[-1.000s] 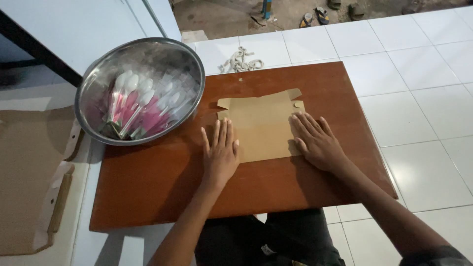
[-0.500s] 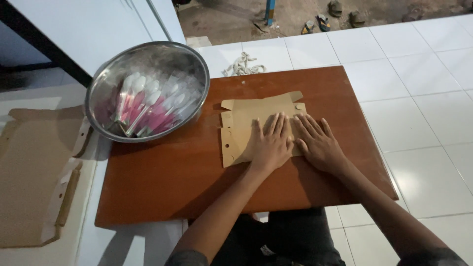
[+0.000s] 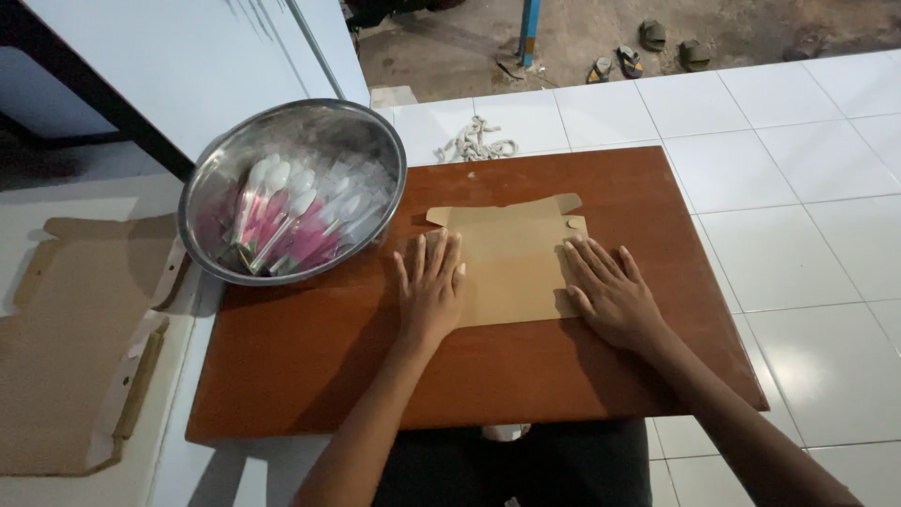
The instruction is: The person folds a cardboard box by hand at a table and places a plastic-wrapped item inside.
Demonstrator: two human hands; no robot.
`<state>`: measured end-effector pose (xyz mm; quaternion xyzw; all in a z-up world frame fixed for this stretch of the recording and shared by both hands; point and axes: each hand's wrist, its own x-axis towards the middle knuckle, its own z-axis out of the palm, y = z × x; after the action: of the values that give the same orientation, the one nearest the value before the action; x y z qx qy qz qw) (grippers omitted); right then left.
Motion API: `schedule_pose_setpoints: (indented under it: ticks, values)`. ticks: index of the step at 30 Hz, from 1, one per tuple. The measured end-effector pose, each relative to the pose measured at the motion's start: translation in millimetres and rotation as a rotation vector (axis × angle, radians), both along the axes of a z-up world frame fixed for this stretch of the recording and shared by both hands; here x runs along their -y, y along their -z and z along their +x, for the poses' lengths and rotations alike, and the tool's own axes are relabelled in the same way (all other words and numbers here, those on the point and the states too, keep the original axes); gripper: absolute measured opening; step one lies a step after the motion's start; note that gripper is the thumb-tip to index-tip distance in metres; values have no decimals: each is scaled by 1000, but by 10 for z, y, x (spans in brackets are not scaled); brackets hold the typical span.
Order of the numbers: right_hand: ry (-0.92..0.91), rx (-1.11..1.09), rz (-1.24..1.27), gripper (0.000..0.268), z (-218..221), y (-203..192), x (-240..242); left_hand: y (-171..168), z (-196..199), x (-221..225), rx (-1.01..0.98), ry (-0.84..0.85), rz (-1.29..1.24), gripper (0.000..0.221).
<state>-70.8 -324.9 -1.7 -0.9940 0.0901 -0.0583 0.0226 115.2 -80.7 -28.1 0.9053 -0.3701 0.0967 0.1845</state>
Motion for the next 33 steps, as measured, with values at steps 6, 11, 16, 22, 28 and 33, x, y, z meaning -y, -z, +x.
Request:
schedule_pose_setpoints:
  ticks: [6,11,16,22,28,33]
  values:
    - [4,19,5,66,-6,8,-5,-219,-81,-66,-37,71,-62,55]
    - [-4,15,75,66,-20,-61,-44,-182,-33,-38,-87,40,24,54]
    - [18,10,97,70,4,-38,-38,-255,-25,-46,-80,28,36,55]
    - [57,-8,175,77,5,-86,-79,-230,-13,-32,-61,11,23,55]
    - [-25,185,116,73,-15,-30,-94,-74,216,-40,-183,4,-194,48]
    - [-100,411,116,86,37,-236,-249,-288,313,-157,-456,129,-702,49]
